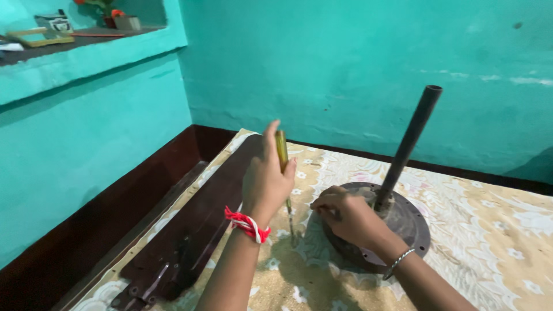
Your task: The person uses a screwdriver to tighten screws on a ceiling fan motor housing, then separates the housing into two halves. The person handles the motor housing, screws, and a screwdriver on a table.
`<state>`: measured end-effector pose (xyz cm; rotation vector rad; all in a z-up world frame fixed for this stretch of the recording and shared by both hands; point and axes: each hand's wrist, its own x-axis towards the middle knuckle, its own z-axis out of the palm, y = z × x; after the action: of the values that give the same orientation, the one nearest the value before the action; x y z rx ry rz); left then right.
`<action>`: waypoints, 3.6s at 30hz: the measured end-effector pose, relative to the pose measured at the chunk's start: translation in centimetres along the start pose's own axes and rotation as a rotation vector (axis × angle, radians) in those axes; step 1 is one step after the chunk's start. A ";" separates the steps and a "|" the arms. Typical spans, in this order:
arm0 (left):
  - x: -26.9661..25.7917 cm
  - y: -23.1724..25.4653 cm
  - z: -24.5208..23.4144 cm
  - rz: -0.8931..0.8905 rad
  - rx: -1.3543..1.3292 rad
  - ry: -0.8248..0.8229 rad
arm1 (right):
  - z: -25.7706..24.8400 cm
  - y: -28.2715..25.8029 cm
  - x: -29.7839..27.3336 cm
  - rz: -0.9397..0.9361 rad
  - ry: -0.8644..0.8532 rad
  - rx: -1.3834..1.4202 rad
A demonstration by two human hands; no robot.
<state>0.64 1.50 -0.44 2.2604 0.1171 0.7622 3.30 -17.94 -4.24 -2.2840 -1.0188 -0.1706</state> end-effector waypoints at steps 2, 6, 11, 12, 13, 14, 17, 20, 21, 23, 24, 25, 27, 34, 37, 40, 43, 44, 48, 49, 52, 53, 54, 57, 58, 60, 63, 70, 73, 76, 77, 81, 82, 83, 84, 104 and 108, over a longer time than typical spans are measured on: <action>0.3 -0.5 -1.5 -0.059 -0.004 0.033 | 1.5 -0.2 0.5 -0.017 -0.013 0.036; 0.8 -2.2 -3.5 -0.023 0.069 0.108 | 5.2 -0.8 1.7 -0.067 -0.038 -0.011; 1.4 -4.3 -4.4 -0.050 0.075 0.168 | 8.8 -0.9 3.3 -0.023 -0.142 0.014; 1.4 -4.6 -4.5 -0.063 0.070 0.161 | 9.4 -0.7 3.7 -0.045 -0.150 0.009; 1.5 -4.9 -4.5 -0.075 0.065 0.153 | 10.0 -0.5 4.1 -0.067 -0.158 0.005; 1.5 -5.1 -4.4 -0.088 0.060 0.145 | 10.6 -0.3 4.3 -0.080 -0.140 0.026; 1.6 -5.5 -4.1 -0.192 0.030 0.036 | 12.1 0.3 4.9 -0.095 -0.101 0.062; 1.6 -5.8 -3.4 -0.088 -0.008 0.048 | 13.2 0.5 5.4 -0.040 -0.110 0.050; 1.5 -6.0 -3.1 -0.114 0.006 0.021 | 13.4 0.4 5.4 -0.010 -0.118 0.045; 1.4 -6.3 -2.1 -0.163 0.032 -0.035 | 13.5 0.3 5.3 0.084 -0.140 0.035; 1.4 -6.4 -1.7 -0.145 0.025 -0.029 | 13.4 0.3 5.2 0.148 -0.154 0.031; 1.4 -6.6 -1.1 -0.123 0.016 -0.026 | 13.2 0.3 5.0 0.216 -0.163 0.024; 1.4 -6.9 0.1 -0.122 -0.022 -0.058 | 12.4 0.4 4.5 0.234 -0.188 -0.010; 0.3 -7.3 6.0 -0.285 -0.119 -0.480 | 6.7 0.0 0.3 0.297 0.102 0.299; -0.4 -7.8 8.2 -0.139 0.026 -0.507 | 3.7 0.1 -2.9 0.249 0.243 -0.028; -1.3 -7.9 9.7 -0.045 0.200 -0.492 | 1.1 1.9 -5.8 -0.168 0.671 -0.209; -2.3 -7.1 10.9 0.061 0.239 -0.355 | -1.3 5.9 -7.9 0.019 0.862 -0.256; -2.6 -6.6 11.5 0.109 0.231 -0.288 | -1.9 7.5 -8.4 0.124 0.878 -0.138; -3.4 -4.5 14.7 -0.110 -0.181 -0.442 | -3.3 13.6 -9.0 0.566 0.763 0.491; -3.9 -4.5 15.4 -0.143 -0.191 -0.450 | -3.3 14.5 -9.3 0.675 0.680 0.687; -4.7 -4.7 17.6 -0.178 -0.490 -0.400 | -0.4 15.2 -10.7 0.526 0.629 0.825; -5.2 -4.7 18.3 -0.184 -0.636 -0.374 | 0.1 15.2 -11.0 0.475 0.666 0.816; -5.8 -4.7 18.9 -0.167 -0.678 -0.325 | 0.6 15.1 -11.2 0.424 0.703 0.805; -5.8 -4.3 19.3 -0.177 -0.729 -0.231 | 0.4 14.4 -11.0 0.402 0.737 0.781; -5.8 -4.1 19.1 -0.230 -0.702 -0.249 | 0.3 14.1 -10.6 0.415 0.737 0.776; -6.2 -3.8 18.8 -0.253 -0.672 -0.231 | 0.4 13.7 -10.5 0.398 0.723 0.821; -6.7 -3.1 18.7 -0.178 -0.658 -0.150 | -0.4 13.5 -10.6 0.443 0.695 0.814; -5.3 -2.2 17.8 -0.360 -0.695 -0.283 | -0.2 12.1 -10.6 0.502 0.804 0.832; -5.1 -3.2 14.9 -0.379 -0.894 -0.638 | -0.5 12.8 -11.2 0.571 0.808 0.972; -4.9 -4.6 11.3 -0.014 -0.732 -0.866 | -1.7 14.3 -11.9 0.472 0.549 1.084; -4.7 -4.6 10.8 0.163 -0.600 -0.888 | -2.7 15.1 -12.2 0.425 0.396 0.968; -5.3 -3.9 11.2 0.122 -0.344 -0.841 | -4.3 16.8 -13.8 0.232 0.082 0.518; -5.4 -3.7 11.5 0.112 -0.189 -0.855 | -4.4 16.8 -13.8 0.175 0.073 0.410; -5.6 -3.6 11.7 0.102 -0.033 -0.865 | -4.2 16.6 -14.0 0.203 0.086 0.380; -5.7 -3.6 11.8 0.119 -0.098 -0.822 | -3.7 16.1 -14.2 0.231 0.099 0.351; -13.7 5.0 12.9 -0.194 -0.272 -0.306 | -2.6 12.4 -13.8 0.384 0.274 0.353; -11.4 4.2 11.7 -0.178 -0.224 -0.462 | -2.7 13.0 -13.9 0.380 0.217 0.422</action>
<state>-2.79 -12.18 -9.68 2.1169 0.0108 0.1406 3.23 -34.84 -13.38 -1.9718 -0.4457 -0.0373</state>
